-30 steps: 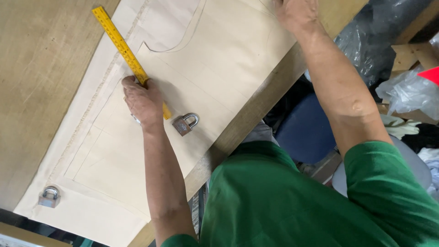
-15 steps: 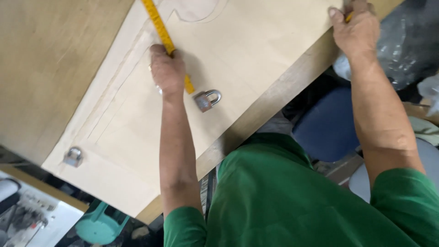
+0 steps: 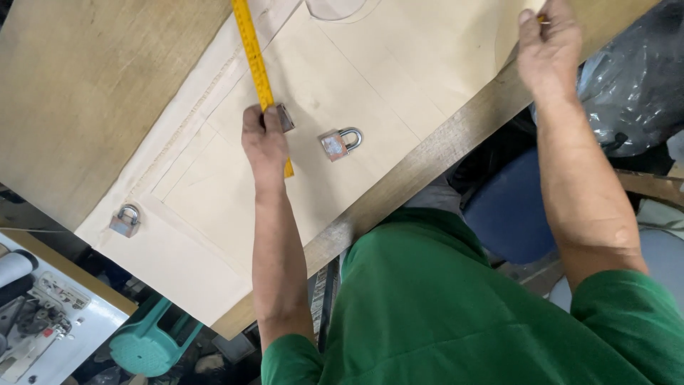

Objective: The person measures and marks a large piece of light-colored fabric laid out on a wooden table. They use a yellow ruler and a pencil to draw straight lines and curved patterns, securing the fabric with padlocks. The person adjusts the fabric and ruler multiple times to complete the markings.

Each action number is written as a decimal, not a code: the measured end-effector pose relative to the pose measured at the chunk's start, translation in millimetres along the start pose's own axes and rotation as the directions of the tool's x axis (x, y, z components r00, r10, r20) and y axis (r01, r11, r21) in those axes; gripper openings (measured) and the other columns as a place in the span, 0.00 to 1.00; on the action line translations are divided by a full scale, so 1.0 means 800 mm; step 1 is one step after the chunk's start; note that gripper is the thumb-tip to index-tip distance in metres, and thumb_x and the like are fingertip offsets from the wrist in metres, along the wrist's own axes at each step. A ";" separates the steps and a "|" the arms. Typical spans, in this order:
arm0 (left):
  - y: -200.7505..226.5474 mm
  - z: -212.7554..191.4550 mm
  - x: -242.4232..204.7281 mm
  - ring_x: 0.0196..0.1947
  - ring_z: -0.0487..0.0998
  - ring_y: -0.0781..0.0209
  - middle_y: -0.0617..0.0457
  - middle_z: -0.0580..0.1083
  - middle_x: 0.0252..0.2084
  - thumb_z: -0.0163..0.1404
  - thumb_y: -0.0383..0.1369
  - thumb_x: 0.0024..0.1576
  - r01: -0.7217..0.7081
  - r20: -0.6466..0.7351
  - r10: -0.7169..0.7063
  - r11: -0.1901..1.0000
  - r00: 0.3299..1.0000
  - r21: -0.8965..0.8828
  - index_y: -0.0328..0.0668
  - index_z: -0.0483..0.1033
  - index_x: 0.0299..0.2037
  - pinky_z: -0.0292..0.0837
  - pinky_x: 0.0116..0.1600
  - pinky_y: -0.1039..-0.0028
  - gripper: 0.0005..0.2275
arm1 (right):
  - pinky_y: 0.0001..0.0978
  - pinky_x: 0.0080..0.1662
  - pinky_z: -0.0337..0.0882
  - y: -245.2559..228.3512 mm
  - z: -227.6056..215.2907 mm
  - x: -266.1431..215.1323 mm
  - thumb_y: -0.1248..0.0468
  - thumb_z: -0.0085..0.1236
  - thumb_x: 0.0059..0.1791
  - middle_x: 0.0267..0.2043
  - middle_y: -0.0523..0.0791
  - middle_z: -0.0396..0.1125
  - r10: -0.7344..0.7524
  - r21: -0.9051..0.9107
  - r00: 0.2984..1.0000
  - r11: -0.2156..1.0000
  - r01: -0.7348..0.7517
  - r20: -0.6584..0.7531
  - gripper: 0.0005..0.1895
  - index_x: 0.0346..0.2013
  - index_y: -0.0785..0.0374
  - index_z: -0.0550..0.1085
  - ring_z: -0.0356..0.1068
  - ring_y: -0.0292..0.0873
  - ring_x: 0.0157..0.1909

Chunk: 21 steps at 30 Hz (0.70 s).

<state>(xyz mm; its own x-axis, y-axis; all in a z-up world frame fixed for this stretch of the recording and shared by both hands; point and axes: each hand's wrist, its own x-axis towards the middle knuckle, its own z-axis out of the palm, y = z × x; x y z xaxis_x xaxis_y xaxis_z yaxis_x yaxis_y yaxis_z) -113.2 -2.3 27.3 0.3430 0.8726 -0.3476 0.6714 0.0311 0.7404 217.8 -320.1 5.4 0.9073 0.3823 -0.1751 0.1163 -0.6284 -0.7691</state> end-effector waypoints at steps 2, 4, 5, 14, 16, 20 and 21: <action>-0.013 -0.011 -0.022 0.32 0.75 0.64 0.56 0.75 0.31 0.44 0.39 0.62 0.042 -0.006 -0.043 0.998 0.999 -0.039 0.44 0.73 0.43 0.73 0.41 0.72 0.10 | 0.33 0.38 0.57 -0.031 0.014 -0.029 0.71 0.50 0.65 0.36 0.41 0.56 -0.187 -0.016 0.982 0.982 0.187 -0.010 0.07 0.42 0.61 0.66 0.55 0.39 0.37; -0.025 -0.021 -0.043 0.27 0.74 0.65 0.55 0.73 0.27 0.44 0.40 0.62 0.082 -0.011 -0.083 0.993 0.996 -0.080 0.44 0.73 0.42 0.73 0.38 0.73 0.10 | 0.35 0.40 0.58 -0.076 0.028 -0.066 0.73 0.52 0.61 0.37 0.45 0.58 -0.369 -0.035 0.929 0.929 0.368 -0.015 0.02 0.44 0.66 0.69 0.56 0.42 0.39; -0.032 -0.026 -0.054 0.28 0.73 0.66 0.56 0.72 0.29 0.44 0.39 0.62 0.111 -0.024 -0.115 0.985 0.993 -0.132 0.44 0.72 0.43 0.73 0.37 0.74 0.09 | 0.38 0.49 0.63 -0.106 0.035 -0.088 0.76 0.50 0.59 0.43 0.49 0.62 -0.478 0.023 0.877 0.878 0.477 0.050 0.04 0.46 0.66 0.71 0.62 0.48 0.46; -0.150 -0.085 -0.122 0.31 0.73 0.64 0.50 0.73 0.34 0.48 0.31 0.68 -0.090 -0.283 0.009 0.958 0.959 -0.273 0.40 0.74 0.48 0.70 0.36 0.77 0.05 | 0.53 0.49 0.69 -0.237 0.123 -0.280 0.68 0.58 0.48 0.32 0.45 0.66 -0.843 0.208 0.445 0.513 0.833 0.301 0.03 0.34 0.56 0.74 0.72 0.55 0.40; -0.155 -0.111 -0.134 0.32 0.72 0.63 0.50 0.73 0.34 0.49 0.31 0.68 -0.123 -0.348 0.020 0.953 0.937 -0.277 0.42 0.75 0.47 0.68 0.37 0.76 0.04 | 0.62 0.62 0.65 -0.222 0.144 -0.310 0.69 0.58 0.48 0.32 0.43 0.67 -0.859 0.297 0.361 0.474 0.829 0.362 0.05 0.36 0.55 0.74 0.73 0.50 0.37; -0.136 -0.159 -0.161 0.28 0.72 0.69 0.52 0.72 0.32 0.47 0.28 0.68 -0.216 -0.481 -0.036 0.862 0.876 -0.458 0.40 0.72 0.48 0.70 0.35 0.81 0.03 | 0.71 0.67 0.55 -0.191 0.168 -0.344 0.67 0.55 0.50 0.32 0.46 0.68 -0.760 0.359 0.235 0.525 0.772 0.606 0.02 0.37 0.59 0.73 0.75 0.52 0.35; -0.131 -0.168 -0.167 0.27 0.71 0.71 0.53 0.70 0.32 0.48 0.27 0.68 -0.292 -0.534 -0.029 0.811 0.845 -0.506 0.40 0.71 0.47 0.69 0.35 0.82 0.02 | 0.73 0.66 0.54 -0.187 0.169 -0.348 0.67 0.53 0.50 0.35 0.46 0.69 -0.728 0.392 0.188 0.546 0.740 0.660 0.04 0.39 0.61 0.73 0.75 0.53 0.37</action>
<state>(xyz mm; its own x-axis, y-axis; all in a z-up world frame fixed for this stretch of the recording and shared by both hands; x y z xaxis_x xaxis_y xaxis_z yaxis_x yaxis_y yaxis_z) -317.5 -56.6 73.1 -0.0810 0.9967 -0.0082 0.1121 0.0172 0.9936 -107.2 -241.0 85.9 -0.1808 0.9760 0.1216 0.5769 0.2053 -0.7906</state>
